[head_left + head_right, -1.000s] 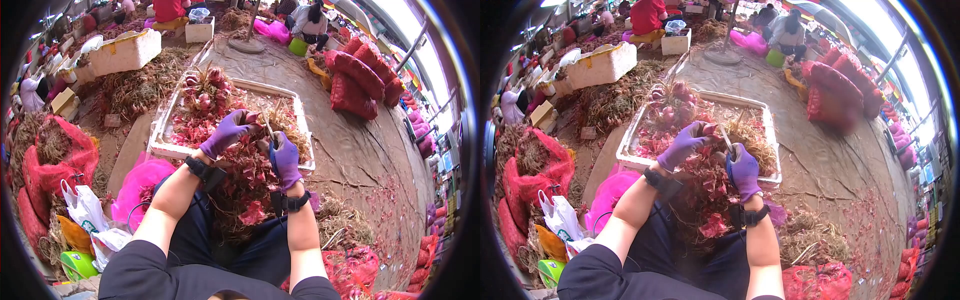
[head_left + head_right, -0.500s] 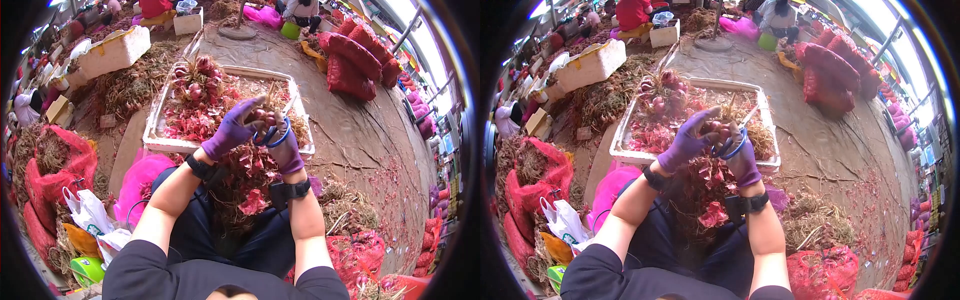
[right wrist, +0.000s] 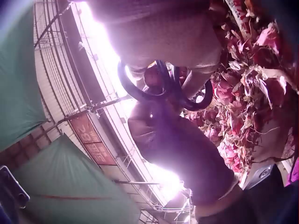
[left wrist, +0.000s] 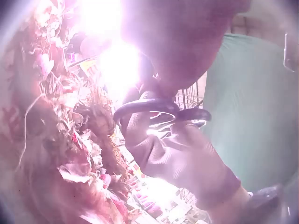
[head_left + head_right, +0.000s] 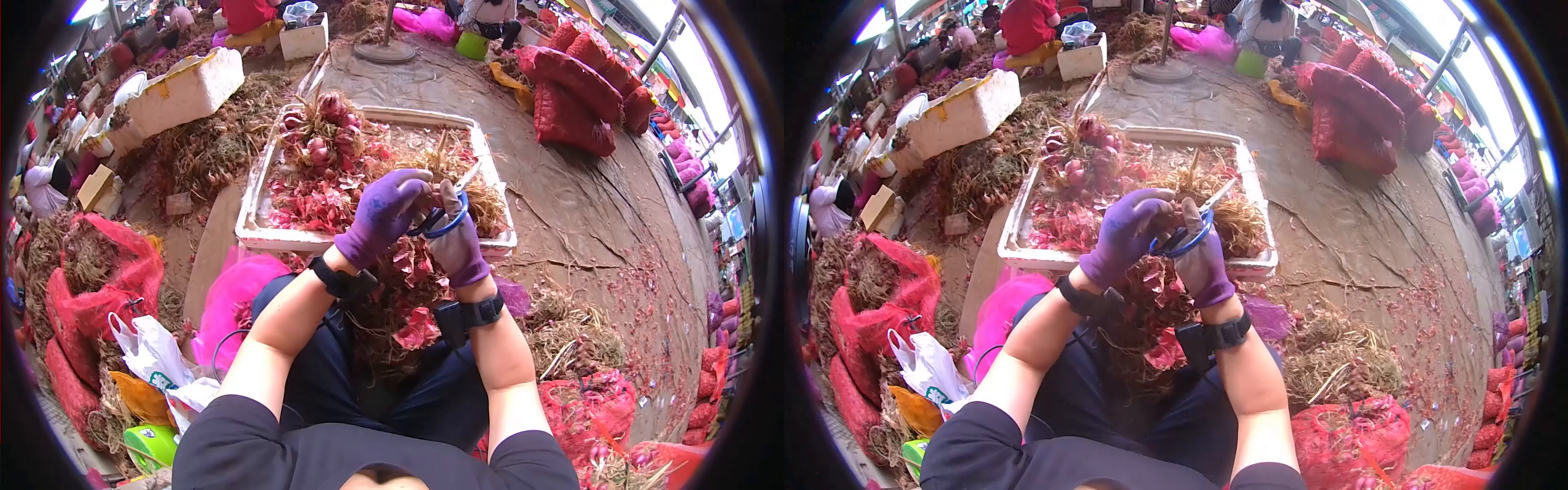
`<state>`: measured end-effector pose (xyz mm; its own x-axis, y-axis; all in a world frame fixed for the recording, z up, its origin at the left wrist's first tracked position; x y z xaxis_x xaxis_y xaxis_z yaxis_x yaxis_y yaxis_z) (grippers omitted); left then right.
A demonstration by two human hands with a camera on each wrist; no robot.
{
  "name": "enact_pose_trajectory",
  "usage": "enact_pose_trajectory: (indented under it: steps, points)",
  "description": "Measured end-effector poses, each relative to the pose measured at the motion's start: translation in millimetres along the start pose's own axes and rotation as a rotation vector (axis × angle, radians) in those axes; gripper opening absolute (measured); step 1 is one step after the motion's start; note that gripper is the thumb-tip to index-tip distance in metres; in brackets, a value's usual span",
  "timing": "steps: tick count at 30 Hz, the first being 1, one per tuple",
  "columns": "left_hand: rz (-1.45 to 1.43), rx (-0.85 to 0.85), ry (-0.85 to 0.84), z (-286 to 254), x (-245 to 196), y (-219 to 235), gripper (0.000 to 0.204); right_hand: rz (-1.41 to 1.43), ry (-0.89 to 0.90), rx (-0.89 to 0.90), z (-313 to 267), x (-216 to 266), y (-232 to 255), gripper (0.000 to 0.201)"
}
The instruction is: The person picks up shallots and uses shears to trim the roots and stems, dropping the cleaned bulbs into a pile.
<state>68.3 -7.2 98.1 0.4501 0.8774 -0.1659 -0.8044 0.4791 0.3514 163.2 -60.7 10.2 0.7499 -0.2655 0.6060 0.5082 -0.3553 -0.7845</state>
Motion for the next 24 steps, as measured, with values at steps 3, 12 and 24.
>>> enact_pose_trajectory:
  steps: [3, 12, 24]
  points:
    - [-0.517, -0.273, 0.433, -28, 47, -4, 0.009, -0.208, 0.037, -0.018, -5, 9, -5, 0.025]
    - [0.035, 0.024, 0.022, 16, 1, 10, 0.029, -0.009, 0.032, 0.018, 8, 6, 18, 0.025]
    - [-0.219, -0.176, 0.449, -33, 65, 18, 0.014, -0.127, -0.005, -0.040, -13, -11, -24, 0.025]
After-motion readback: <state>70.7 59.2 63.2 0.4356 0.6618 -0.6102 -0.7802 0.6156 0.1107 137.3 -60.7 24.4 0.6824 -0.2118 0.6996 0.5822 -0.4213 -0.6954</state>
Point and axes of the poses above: each hand's wrist, its own z-axis towards the middle knuckle, its own y-axis out of the back of the hand, x = y × z, the point moved 10 cm from there along z, towards the middle knuckle, and after that the axes turned 11 degrees about -y, right-handed, at the moved point
